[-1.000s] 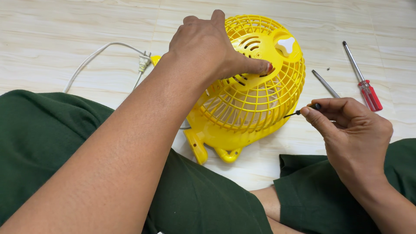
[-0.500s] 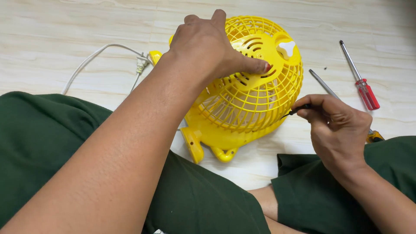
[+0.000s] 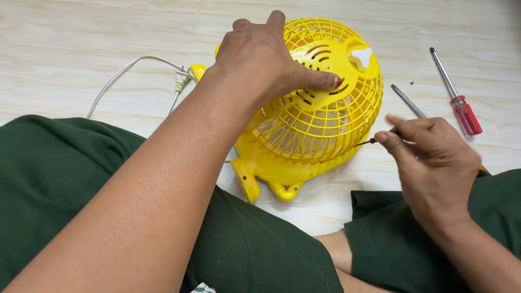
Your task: The person sits on the floor and uses a small screwdriver to unscrew the screws holding the rear grille of a yellow desk fan, collecting the loose screws beside the fan while steadying it with the other hand.
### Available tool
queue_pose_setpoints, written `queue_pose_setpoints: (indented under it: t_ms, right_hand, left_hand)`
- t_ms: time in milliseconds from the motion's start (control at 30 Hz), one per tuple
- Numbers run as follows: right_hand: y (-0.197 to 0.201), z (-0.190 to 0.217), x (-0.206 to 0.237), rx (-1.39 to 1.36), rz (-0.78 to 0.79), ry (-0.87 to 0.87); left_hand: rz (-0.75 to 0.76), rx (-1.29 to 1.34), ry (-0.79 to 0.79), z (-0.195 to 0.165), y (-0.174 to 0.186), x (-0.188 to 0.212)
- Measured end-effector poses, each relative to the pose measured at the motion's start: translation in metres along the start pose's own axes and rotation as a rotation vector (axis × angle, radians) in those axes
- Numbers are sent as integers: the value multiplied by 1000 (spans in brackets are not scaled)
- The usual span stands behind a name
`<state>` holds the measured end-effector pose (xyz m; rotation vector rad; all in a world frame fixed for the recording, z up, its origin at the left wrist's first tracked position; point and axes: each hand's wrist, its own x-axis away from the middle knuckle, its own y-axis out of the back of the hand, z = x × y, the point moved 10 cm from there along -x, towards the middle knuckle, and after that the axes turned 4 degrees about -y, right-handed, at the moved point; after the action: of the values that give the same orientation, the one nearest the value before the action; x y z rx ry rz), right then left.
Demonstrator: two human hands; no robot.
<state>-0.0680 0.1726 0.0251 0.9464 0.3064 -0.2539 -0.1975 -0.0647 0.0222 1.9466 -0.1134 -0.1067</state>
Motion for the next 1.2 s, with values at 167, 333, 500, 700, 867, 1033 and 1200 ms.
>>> queue_pose_setpoints:
  t_ms: [167,333,500,700,867,1033,1200]
  right_hand:
    - [-6,-27,-4,-316,31,-118]
    - [-8,-31,-7,-411,79,-115]
    - [-15,-29,-8,-518,122,-148]
    - [-16,-20,-5,-454,144,-162]
    - [-3,-1,-3,-234,73,4]
    - [-7,-28,-10,-388,71,-194]
    - [-12,-37,-15,-470,105,-220]
  left_hand:
    - [6,-7,-31,0,0,1]
    - [1,9,-26,1,4,4]
    - [47,-8,58,4,9,9]
    - [65,-53,88,-2,11,22]
    - [-119,3,-98,-23,25,30]
    - [40,-57,-115,-33,8,39]
    - [78,-94,-83,-35,6,44]
